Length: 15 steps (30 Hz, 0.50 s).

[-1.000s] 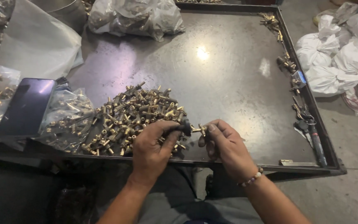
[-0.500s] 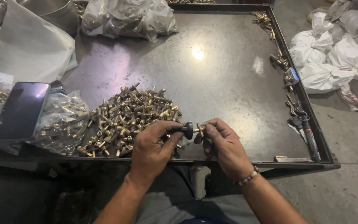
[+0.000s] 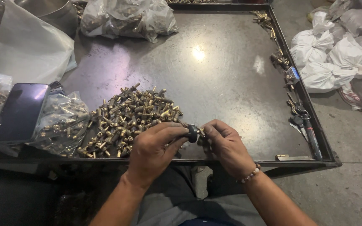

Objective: Assembling small brass valve components by hand on a metal tray.

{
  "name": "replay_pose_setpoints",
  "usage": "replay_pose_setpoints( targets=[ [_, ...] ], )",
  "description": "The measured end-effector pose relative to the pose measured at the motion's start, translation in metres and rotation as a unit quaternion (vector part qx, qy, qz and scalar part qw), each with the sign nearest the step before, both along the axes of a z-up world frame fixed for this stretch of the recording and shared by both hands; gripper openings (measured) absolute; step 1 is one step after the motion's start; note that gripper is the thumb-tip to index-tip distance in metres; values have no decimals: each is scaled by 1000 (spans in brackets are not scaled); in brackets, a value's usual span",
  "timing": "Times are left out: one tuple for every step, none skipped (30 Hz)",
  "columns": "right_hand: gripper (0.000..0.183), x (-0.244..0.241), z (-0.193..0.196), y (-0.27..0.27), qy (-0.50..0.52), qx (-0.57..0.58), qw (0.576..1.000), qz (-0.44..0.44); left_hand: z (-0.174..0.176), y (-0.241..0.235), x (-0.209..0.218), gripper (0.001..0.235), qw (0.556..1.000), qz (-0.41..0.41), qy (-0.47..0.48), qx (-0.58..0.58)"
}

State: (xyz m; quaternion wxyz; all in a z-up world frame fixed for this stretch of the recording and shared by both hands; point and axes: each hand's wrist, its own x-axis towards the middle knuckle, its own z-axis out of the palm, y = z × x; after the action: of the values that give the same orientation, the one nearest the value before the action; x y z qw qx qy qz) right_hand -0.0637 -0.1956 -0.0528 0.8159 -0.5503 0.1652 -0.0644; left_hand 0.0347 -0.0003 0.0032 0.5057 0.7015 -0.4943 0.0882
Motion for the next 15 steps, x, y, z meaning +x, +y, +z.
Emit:
replay_pose_setpoints(
  targets=[
    [24,0,0,-1,0,0,1000,0,2,0,-1,20,1000,0,0,0],
    [26,1,0,-1,19,3,1000,2,4,0,-2,20,1000,5,-23,9],
    [28,2,0,-2,39,5,999,4,6,0,-2,21,999,10,-46,18],
    [28,1,1,-1,38,5,999,4,7,1,-3,21,999,10,-47,19],
    [29,1,1,-1,45,-14,999,9,7,1,-3,21,998,10,-66,19],
    [30,0,2,-2,53,-33,998,12,8,0,-3,22,996,8,-84,18],
    [30,0,2,-1,53,-34,998,11,7,0,-4,22,996,8,-84,18],
    [28,-1,2,-1,30,-23,999,11,7,0,-4,21,998,11,-53,26],
    [26,-1,1,0,8,-11,1000,10,6,-1,-4,20,999,15,-23,34],
    [26,-1,3,0,8,-11,1000,9,7,0,-6,20,999,15,-23,35],
    [25,-1,4,1,-8,-19,1000,7,8,0,-7,20,999,18,-19,42],
    [24,-1,5,2,-23,-26,999,5,9,0,-9,20,998,21,-14,50],
    [24,-1,5,1,-23,-25,999,4,6,0,-8,20,998,20,-14,51],
    [24,-1,4,1,2,-25,1000,-1,3,1,-8,19,997,20,-70,40],
    [24,-1,3,1,27,-24,999,-7,1,2,-8,18,991,18,-126,30]
  ],
)
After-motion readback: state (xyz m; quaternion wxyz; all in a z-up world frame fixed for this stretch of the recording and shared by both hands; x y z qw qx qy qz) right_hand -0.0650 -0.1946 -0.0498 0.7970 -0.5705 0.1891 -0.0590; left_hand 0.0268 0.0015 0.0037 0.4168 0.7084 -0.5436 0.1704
